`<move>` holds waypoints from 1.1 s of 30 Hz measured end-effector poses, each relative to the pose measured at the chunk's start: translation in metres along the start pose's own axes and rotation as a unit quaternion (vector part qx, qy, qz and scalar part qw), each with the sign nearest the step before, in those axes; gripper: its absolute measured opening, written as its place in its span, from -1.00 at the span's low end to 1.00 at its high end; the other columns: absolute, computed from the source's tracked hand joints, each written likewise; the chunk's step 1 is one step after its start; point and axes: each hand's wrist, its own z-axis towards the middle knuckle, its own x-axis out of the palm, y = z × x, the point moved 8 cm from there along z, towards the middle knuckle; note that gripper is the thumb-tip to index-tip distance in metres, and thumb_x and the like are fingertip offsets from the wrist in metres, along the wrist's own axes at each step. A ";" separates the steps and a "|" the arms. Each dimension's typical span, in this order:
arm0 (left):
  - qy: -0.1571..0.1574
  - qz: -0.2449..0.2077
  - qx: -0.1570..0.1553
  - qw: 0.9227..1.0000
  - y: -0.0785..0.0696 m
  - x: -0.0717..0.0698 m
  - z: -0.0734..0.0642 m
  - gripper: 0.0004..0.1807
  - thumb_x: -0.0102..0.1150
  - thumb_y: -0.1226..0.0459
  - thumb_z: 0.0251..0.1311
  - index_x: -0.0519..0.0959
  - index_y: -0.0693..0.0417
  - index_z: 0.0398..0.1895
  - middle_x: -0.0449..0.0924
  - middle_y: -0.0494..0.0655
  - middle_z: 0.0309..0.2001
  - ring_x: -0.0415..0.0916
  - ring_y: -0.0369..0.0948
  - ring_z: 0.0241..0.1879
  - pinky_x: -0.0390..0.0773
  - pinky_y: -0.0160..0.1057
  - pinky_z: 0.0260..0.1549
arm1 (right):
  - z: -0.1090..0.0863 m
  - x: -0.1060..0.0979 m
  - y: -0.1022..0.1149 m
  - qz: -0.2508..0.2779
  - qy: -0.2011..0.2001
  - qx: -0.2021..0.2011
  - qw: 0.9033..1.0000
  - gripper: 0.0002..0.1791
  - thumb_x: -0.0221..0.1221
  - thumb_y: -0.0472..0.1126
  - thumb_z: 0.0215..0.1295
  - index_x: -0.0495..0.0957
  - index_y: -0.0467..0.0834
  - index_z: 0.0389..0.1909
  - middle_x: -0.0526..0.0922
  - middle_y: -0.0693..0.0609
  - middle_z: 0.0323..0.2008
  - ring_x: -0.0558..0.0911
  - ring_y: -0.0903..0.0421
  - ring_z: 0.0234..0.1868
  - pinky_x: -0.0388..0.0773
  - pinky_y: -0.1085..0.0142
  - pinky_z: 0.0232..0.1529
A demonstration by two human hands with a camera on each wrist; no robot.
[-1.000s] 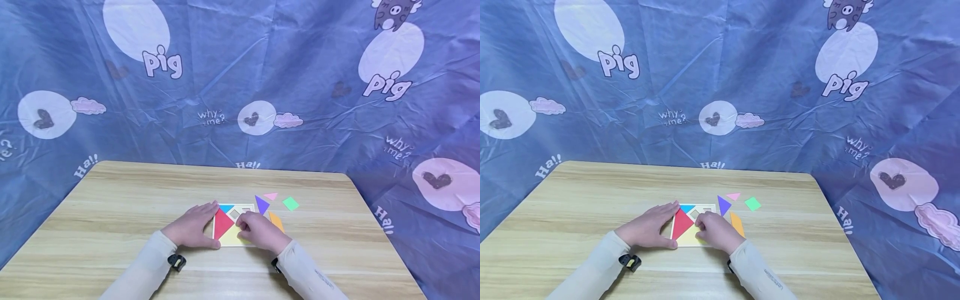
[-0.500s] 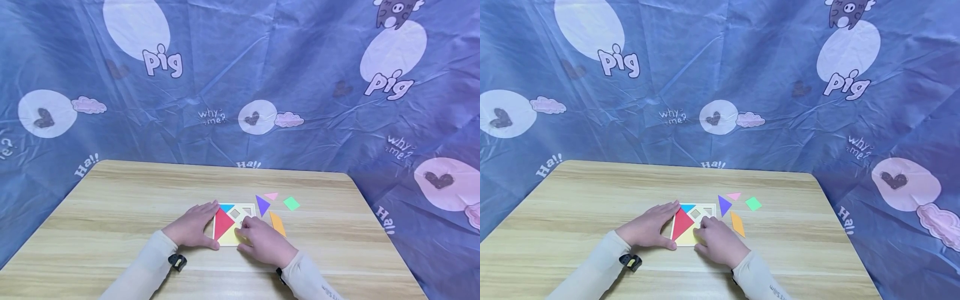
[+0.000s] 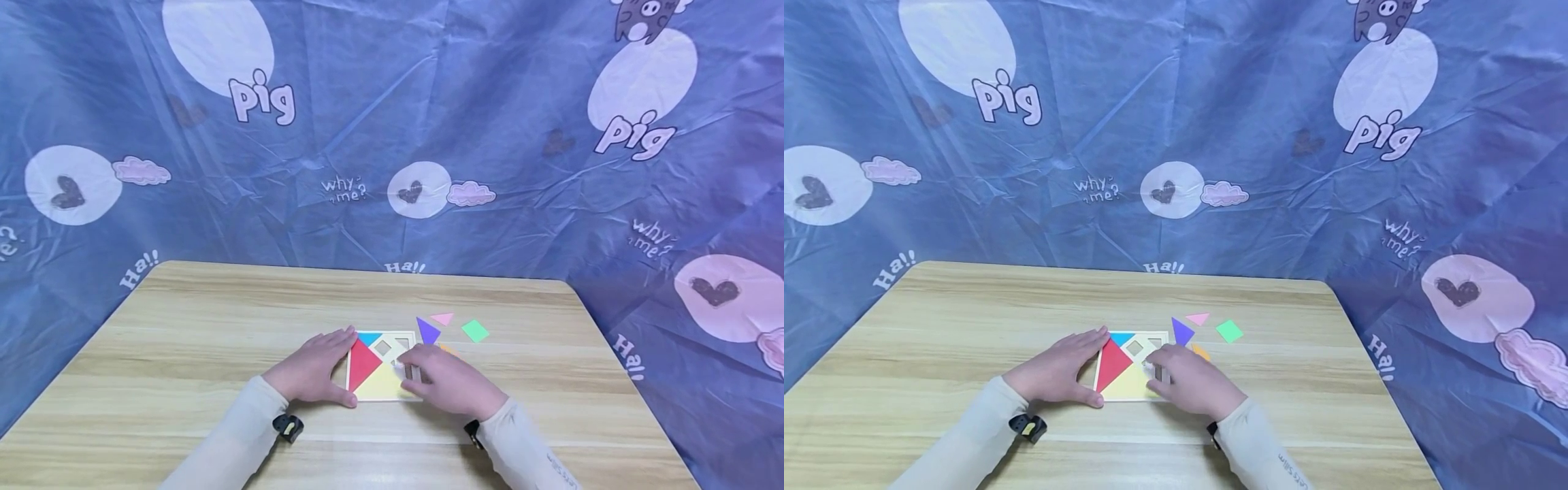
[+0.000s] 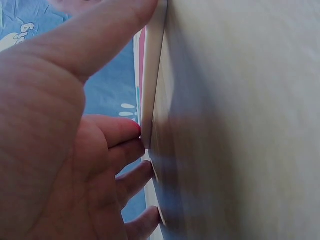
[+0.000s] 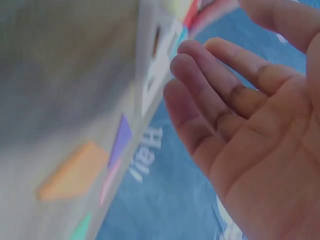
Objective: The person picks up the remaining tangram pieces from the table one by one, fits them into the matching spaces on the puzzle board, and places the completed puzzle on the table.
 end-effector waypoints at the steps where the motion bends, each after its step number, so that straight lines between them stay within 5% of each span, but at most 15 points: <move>1: 0.000 0.000 0.000 1.000 0.000 0.000 0.000 0.32 0.54 -0.27 -0.08 0.13 0.28 0.61 0.09 0.14 0.62 0.04 0.08 0.60 0.05 0.16 0.56 | -0.001 -0.006 -0.004 0.008 -0.013 0.007 1.000 -0.64 0.30 -0.17 0.39 0.65 -0.24 0.13 0.71 -0.02 -0.05 0.65 0.06 0.00 0.63 0.11 0.11; 7: -0.002 -0.001 0.001 1.000 0.000 0.000 0.000 0.32 0.54 -0.25 -0.08 0.13 0.28 0.61 0.09 0.15 0.62 0.04 0.09 0.60 0.05 0.16 0.56 | -0.010 -0.038 -0.026 0.028 -0.097 0.058 0.993 -0.81 0.34 -0.26 0.34 0.68 -0.18 -0.06 0.70 0.04 -0.15 0.65 0.03 -0.10 0.65 0.11 -0.01; 13: -0.004 0.006 0.006 1.000 0.003 0.001 0.001 0.32 0.53 -0.28 -0.08 0.14 0.27 0.60 0.09 0.14 0.62 0.05 0.08 0.60 0.06 0.16 0.55 | -0.017 -0.052 -0.045 0.011 -0.127 0.112 0.986 -0.82 0.36 -0.28 0.30 0.69 -0.21 -0.10 0.69 0.05 -0.23 0.65 0.03 -0.18 0.64 0.13 -0.10; 33: -0.012 -0.003 0.011 1.000 0.000 0.000 0.000 0.30 0.55 -0.24 -0.09 0.16 0.29 0.59 0.10 0.16 0.61 0.05 0.10 0.59 0.05 0.18 0.55 | -0.025 -0.037 -0.084 -0.035 -0.048 0.233 0.971 -0.64 0.42 -0.10 0.25 0.69 -0.24 -0.03 0.64 0.05 -0.33 0.56 0.12 -0.30 0.62 0.09 -0.16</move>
